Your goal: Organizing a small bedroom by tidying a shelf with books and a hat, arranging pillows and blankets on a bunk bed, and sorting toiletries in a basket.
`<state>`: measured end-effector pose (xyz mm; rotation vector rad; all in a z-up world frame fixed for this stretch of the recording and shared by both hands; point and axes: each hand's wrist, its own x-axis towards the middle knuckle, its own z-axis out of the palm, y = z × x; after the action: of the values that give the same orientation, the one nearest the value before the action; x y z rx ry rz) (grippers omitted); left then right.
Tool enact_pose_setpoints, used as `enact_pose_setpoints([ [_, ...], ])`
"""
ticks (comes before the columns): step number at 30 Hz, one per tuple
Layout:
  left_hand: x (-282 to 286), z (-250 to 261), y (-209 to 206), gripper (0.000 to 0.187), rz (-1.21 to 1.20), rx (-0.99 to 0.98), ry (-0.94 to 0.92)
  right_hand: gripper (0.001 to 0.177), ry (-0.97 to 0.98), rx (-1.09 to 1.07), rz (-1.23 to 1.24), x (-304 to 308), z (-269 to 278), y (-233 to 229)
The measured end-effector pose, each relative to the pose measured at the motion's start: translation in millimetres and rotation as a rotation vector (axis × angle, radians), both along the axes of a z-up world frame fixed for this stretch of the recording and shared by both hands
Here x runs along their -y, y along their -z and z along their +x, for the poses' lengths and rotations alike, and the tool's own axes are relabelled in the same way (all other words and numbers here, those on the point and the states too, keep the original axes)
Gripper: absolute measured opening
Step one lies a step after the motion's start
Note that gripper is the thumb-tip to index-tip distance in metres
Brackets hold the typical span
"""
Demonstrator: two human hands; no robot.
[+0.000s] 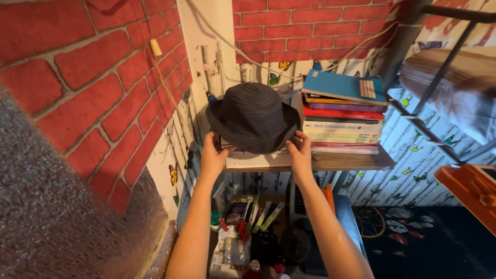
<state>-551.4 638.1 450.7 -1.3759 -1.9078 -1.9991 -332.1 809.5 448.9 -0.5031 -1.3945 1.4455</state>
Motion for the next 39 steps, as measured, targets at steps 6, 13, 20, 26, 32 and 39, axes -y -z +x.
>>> enact_pose_setpoints([
  [6,5,11,-18,0.062,-0.210,0.006,-0.191,0.054,0.022,0.065,-0.017,19,8,-15],
  [13,1,14,-26,0.059,-0.195,0.043,-0.221,0.049,0.071,0.135,0.068,14,7,-2],
  [20,11,50,-23,0.046,0.148,-0.058,-0.356,0.037,0.055,0.140,0.184,-5,30,16],
  [26,-9,130,16,0.014,0.417,-0.276,-0.221,0.028,0.190,0.085,0.282,-6,84,15],
  [32,-76,188,15,0.048,0.184,-0.069,0.306,0.035,0.419,0.036,0.404,-31,124,19],
  [39,-152,199,20,0.085,-0.199,0.131,0.338,0.050,0.775,0.200,0.448,-88,158,26],
])
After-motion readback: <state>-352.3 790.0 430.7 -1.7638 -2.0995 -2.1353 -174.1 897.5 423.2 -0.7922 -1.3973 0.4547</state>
